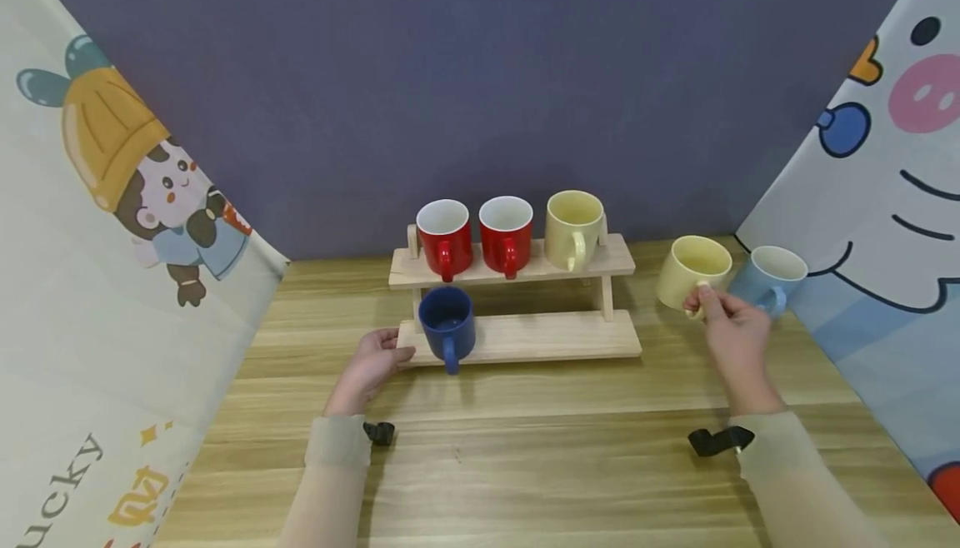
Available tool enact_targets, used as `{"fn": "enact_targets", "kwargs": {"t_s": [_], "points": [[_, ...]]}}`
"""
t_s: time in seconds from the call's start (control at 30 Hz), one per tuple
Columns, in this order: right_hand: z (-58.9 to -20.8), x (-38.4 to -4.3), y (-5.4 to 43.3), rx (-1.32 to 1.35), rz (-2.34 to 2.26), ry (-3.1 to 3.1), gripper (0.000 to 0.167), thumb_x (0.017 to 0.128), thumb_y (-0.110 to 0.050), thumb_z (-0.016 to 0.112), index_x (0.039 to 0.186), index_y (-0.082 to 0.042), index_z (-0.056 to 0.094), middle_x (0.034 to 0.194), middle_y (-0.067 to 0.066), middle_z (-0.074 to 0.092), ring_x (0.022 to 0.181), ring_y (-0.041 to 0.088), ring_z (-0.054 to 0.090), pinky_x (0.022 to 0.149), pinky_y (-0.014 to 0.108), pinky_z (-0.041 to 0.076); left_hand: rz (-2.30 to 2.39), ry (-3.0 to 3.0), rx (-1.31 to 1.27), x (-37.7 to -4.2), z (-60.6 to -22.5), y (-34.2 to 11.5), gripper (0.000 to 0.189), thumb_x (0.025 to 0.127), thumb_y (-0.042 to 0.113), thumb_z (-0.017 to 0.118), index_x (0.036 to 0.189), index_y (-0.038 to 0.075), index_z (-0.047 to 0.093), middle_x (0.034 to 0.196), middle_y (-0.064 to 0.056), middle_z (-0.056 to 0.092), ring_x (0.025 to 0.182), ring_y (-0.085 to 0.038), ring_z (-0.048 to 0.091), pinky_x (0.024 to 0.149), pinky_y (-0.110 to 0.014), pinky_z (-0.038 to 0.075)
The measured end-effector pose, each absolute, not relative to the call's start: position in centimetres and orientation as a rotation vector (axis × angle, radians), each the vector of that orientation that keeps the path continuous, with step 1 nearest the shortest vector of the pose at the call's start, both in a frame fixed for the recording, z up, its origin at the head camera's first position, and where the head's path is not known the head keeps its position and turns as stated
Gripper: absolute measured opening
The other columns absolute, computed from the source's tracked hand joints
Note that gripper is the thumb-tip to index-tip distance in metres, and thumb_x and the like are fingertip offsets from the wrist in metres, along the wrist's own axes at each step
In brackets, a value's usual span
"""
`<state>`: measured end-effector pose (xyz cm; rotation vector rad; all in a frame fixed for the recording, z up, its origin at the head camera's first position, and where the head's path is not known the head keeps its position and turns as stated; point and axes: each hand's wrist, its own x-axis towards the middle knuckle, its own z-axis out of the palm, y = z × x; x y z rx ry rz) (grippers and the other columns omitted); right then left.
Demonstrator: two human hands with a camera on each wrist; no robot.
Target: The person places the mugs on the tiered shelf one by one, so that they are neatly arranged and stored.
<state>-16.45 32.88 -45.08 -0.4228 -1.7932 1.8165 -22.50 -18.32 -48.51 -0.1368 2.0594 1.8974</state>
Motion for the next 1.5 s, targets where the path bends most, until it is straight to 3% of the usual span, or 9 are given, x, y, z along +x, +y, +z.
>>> {"fn": "enact_targets", "kwargs": {"t_s": [0.27,0.5,0.9,1.2,1.5], "points": [[-44.2,-14.3,29.7,-0.344,1.650,-1.866,0.034,0.101,-0.017,0.067,0.099,0.016,0.072,0.084,0.013,0.072,0.079,0.016,0.066,0.080,0.018,0.053,1.880,2.086,-0.141,-22.3,-48.2,-18.3,0.055,0.098,-0.004,0.062,0.145,-0.017,0.035,0.127,-0.028,0.054,0.103,-0.027,0.062,0.084,-0.030,0.058],[-43.7,-12.7,26.9,-0.348,1.688,-1.834,0.031,0.100,-0.015,0.068,0.096,0.015,0.073,0.081,0.010,0.073,0.076,0.014,0.068,0.077,0.017,0.054,1.864,2.102,-0.145,-22.4,-48.4,-18.4,0.056,0.098,-0.003,0.063,0.145,-0.017,0.035,0.127,-0.027,0.055,0.103,-0.026,0.062,0.083,-0.029,0.057],[-43.6,-11.0,22.2,-0.257,1.804,-1.759,0.026,0.100,-0.008,0.067,0.091,0.016,0.071,0.080,0.017,0.071,0.074,0.018,0.067,0.075,0.022,0.057,1.873,2.094,-0.118,-22.3,-48.4,-18.4,0.055,0.099,-0.003,0.062,0.145,-0.019,0.035,0.125,-0.027,0.055,0.100,-0.025,0.062,0.083,-0.030,0.058],[-43.9,-10.5,19.2,-0.217,1.817,-1.855,0.024,0.101,-0.009,0.067,0.092,0.012,0.074,0.083,0.019,0.072,0.077,0.018,0.068,0.077,0.023,0.057,1.896,2.060,-0.119,-22.2,-48.2,-18.4,0.057,0.100,-0.004,0.060,0.146,-0.020,0.031,0.129,-0.029,0.054,0.103,-0.025,0.061,0.087,-0.034,0.057],[-44.1,-10.9,16.1,-0.153,1.857,-1.905,0.020,0.100,-0.008,0.068,0.092,0.009,0.076,0.084,0.020,0.072,0.078,0.016,0.068,0.075,0.024,0.058,1.904,2.072,-0.106,-22.2,-48.3,-18.4,0.055,0.099,-0.005,0.061,0.145,-0.020,0.033,0.124,-0.028,0.056,0.100,-0.025,0.062,0.082,-0.029,0.058]]}}
